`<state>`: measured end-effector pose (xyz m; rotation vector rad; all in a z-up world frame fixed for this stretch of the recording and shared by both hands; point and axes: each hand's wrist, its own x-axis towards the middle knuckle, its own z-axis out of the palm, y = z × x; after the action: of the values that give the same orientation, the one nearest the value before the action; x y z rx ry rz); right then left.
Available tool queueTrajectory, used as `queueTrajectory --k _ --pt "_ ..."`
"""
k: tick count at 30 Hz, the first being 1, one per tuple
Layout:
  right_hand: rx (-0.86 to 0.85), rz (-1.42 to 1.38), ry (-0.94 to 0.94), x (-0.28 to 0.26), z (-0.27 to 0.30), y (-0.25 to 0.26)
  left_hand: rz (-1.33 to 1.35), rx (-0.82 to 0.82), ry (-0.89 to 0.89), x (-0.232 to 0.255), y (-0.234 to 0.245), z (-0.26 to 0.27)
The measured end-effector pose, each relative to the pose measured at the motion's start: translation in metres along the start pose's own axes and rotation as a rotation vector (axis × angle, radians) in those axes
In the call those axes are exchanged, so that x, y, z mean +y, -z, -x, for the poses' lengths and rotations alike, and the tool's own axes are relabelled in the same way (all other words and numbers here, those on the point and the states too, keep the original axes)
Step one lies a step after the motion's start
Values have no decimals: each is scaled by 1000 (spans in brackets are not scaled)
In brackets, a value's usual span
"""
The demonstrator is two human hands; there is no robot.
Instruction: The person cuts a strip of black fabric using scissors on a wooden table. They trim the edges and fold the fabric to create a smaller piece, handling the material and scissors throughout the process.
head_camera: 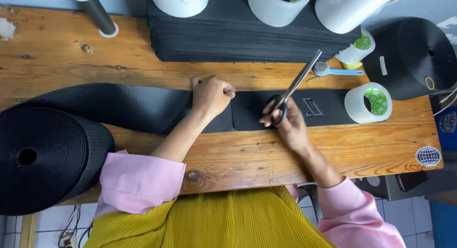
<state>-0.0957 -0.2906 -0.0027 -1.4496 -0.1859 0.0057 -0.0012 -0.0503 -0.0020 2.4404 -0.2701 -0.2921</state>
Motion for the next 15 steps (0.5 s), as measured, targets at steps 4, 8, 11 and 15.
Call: queueTrajectory --k 4,8,11,15 --pt "28 -286 -12 -2 -10 -58 -12 2 12 0 0 0" --pt "95 -408 -53 5 -23 -85 9 6 -11 0 5 3" --pt "128 -410 -67 29 -23 -81 6 5 -21 -4 1 0" --pt "139 -405 -71 42 -25 -77 -10 4 -27 -4 -1 -5"
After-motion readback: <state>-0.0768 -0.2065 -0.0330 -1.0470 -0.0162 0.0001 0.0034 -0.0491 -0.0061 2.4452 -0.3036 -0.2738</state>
